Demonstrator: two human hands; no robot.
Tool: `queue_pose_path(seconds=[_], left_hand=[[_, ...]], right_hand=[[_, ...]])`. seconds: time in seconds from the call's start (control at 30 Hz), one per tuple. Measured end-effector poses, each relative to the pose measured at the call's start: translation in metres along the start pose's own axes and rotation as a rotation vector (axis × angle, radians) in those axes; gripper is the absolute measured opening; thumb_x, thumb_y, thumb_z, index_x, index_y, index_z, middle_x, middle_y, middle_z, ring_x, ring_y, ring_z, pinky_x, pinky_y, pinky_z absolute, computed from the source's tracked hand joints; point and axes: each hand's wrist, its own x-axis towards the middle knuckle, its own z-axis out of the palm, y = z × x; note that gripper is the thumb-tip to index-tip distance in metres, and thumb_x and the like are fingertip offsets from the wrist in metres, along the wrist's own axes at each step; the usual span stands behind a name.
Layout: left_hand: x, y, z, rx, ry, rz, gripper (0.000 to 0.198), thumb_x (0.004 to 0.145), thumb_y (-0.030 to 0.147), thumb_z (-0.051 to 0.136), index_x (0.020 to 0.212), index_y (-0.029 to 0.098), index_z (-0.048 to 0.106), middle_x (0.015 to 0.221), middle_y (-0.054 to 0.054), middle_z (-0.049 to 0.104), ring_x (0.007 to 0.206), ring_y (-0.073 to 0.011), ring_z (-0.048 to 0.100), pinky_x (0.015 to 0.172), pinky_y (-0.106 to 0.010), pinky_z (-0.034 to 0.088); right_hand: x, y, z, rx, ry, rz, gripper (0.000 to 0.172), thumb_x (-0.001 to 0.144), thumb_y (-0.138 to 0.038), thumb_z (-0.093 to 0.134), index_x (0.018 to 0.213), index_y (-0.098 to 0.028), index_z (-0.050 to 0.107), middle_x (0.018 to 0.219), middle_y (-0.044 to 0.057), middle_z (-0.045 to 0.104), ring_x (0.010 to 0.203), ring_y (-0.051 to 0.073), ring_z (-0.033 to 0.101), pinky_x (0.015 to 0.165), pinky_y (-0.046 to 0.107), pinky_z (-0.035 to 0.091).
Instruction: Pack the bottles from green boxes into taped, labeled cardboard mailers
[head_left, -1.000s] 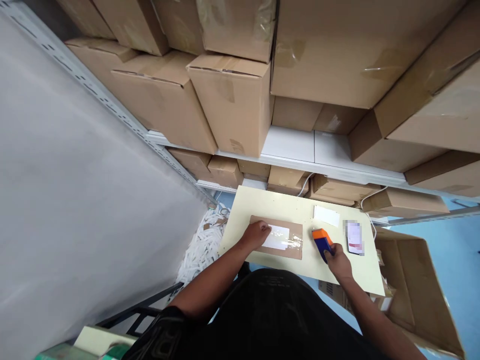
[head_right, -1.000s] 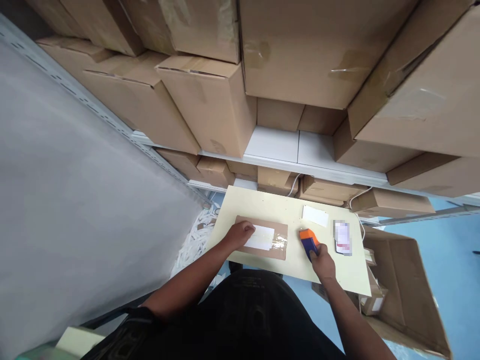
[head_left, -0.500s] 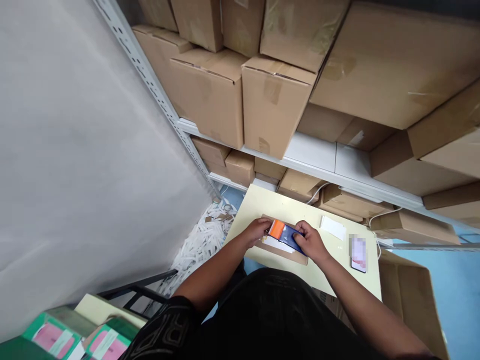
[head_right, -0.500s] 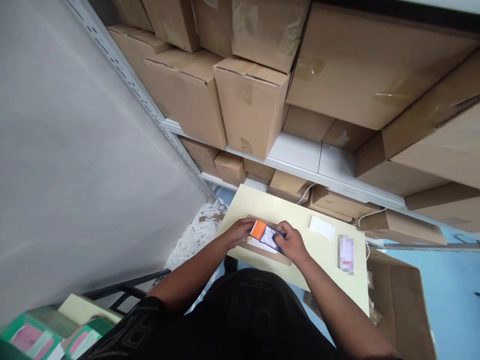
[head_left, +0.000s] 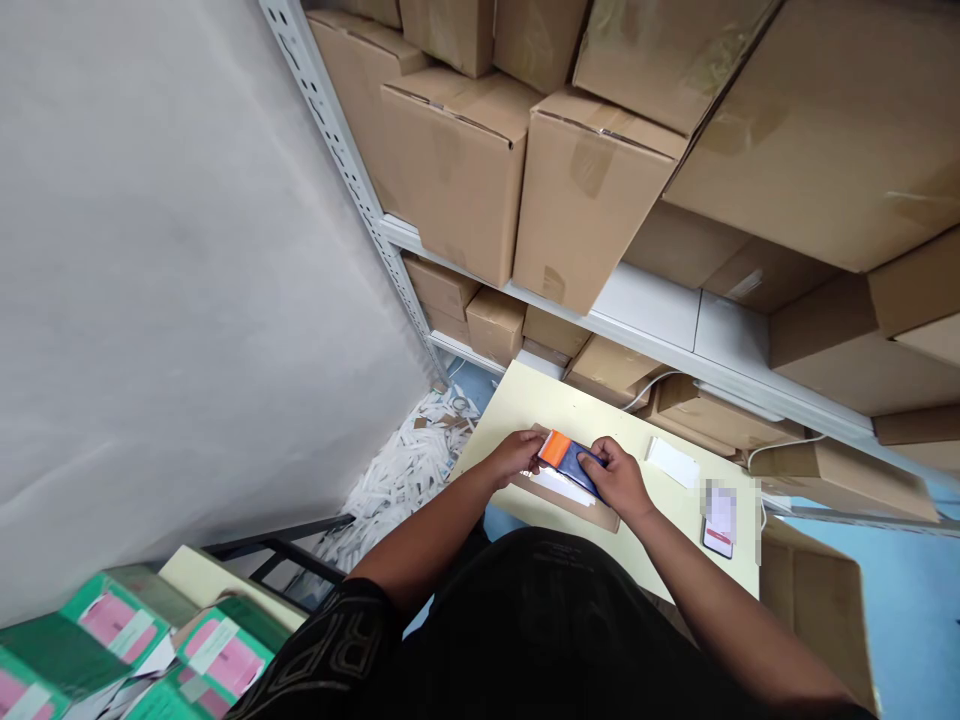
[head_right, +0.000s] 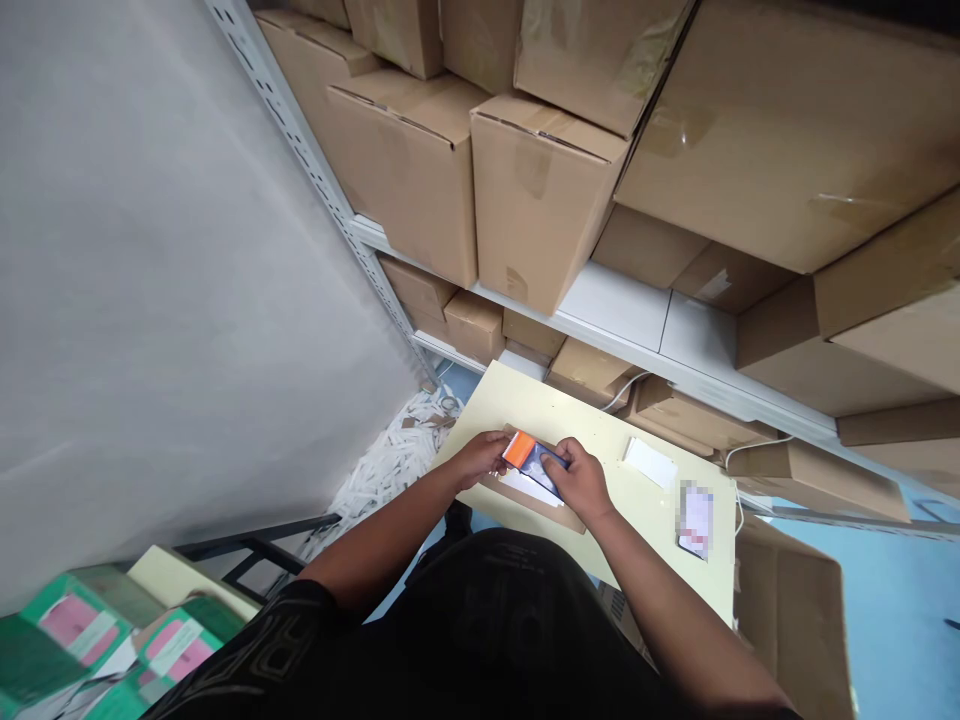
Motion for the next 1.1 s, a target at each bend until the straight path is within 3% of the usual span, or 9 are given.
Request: queue_pose_path(seconds=[0.13, 0.2, 0.3, 0.47, 0.7, 0.93, 1.1], left_hand=[[0.0, 0.005, -0.004, 0.19, -0.028, 0.0, 0.023, 0.087, 0.036, 0.063, 0.079, 0.015, 0.065, 0.061, 0.0, 0.061, 0.052, -0.011, 0.052, 0.052, -0.023, 0.042], [0.0, 0.009, -0.008, 0.319, 0.027, 0.021, 0.02, 0.088, 0.034, 0.06, 0.079, 0.016, 0.064, 0.063, 0.0, 0.062, 0.055, -0.0128, 0.055, 0.054, -0.024, 0.043], [-0.002, 0.016, -0.013, 0.507, 0.152, 0.138, 0.018, 0.091, 0.03, 0.055, 0.085, 0.018, 0.066, 0.071, -0.001, 0.067, 0.065, -0.0156, 0.062, 0.061, -0.026, 0.045], [-0.016, 0.016, -0.013, 0.719, 0.235, 0.342, 0.024, 0.096, 0.03, 0.049, 0.086, 0.019, 0.067, 0.077, -0.002, 0.07, 0.075, -0.0182, 0.064, 0.071, -0.028, 0.046], [-0.037, 0.015, -0.014, 0.807, 0.261, 0.393, 0.025, 0.098, 0.033, 0.047, 0.088, 0.021, 0.067, 0.084, -0.003, 0.071, 0.079, -0.0195, 0.064, 0.074, -0.03, 0.045], [-0.016, 0.003, -0.016, 0.813, 0.249, 0.389, 0.028, 0.1, 0.035, 0.045, 0.089, 0.02, 0.066, 0.084, -0.004, 0.071, 0.08, -0.0199, 0.064, 0.075, -0.03, 0.046], [-0.007, -0.006, -0.014, 0.809, 0.304, 0.342, 0.025, 0.099, 0.031, 0.045, 0.091, 0.02, 0.066, 0.084, -0.005, 0.071, 0.081, -0.0211, 0.064, 0.077, -0.031, 0.046]], right_hand=[[0.004, -0.001, 0.002, -0.035, -0.013, -0.023, 0.036, 0.086, -0.059, 0.061, 0.078, -0.025, 0.051, 0.065, -0.005, 0.056, 0.062, 0.015, 0.051, 0.062, 0.026, 0.04], [0.006, -0.001, 0.003, -0.072, -0.024, -0.025, 0.037, 0.087, -0.06, 0.06, 0.078, -0.025, 0.051, 0.065, -0.005, 0.057, 0.062, 0.016, 0.052, 0.061, 0.026, 0.039], [0.01, -0.005, 0.001, -0.136, -0.042, -0.019, 0.038, 0.09, -0.062, 0.056, 0.08, -0.026, 0.05, 0.061, -0.006, 0.056, 0.059, 0.016, 0.052, 0.059, 0.026, 0.036], [0.013, -0.019, -0.011, -0.25, -0.132, -0.029, 0.037, 0.093, -0.062, 0.051, 0.083, -0.027, 0.052, 0.06, -0.005, 0.057, 0.058, 0.018, 0.055, 0.057, 0.027, 0.032], [0.008, -0.031, -0.019, -0.308, -0.228, -0.063, 0.033, 0.095, -0.059, 0.049, 0.087, -0.028, 0.053, 0.059, -0.004, 0.057, 0.058, 0.019, 0.056, 0.057, 0.027, 0.031], [0.012, -0.03, -0.019, -0.409, -0.287, -0.062, 0.033, 0.096, -0.06, 0.049, 0.092, -0.027, 0.054, 0.065, -0.002, 0.063, 0.066, 0.02, 0.063, 0.059, 0.027, 0.031], [0.006, -0.034, -0.009, -0.633, -0.332, -0.118, 0.051, 0.079, -0.067, 0.07, 0.107, -0.027, 0.057, 0.092, 0.005, 0.074, 0.08, 0.024, 0.069, 0.062, 0.027, 0.033]])
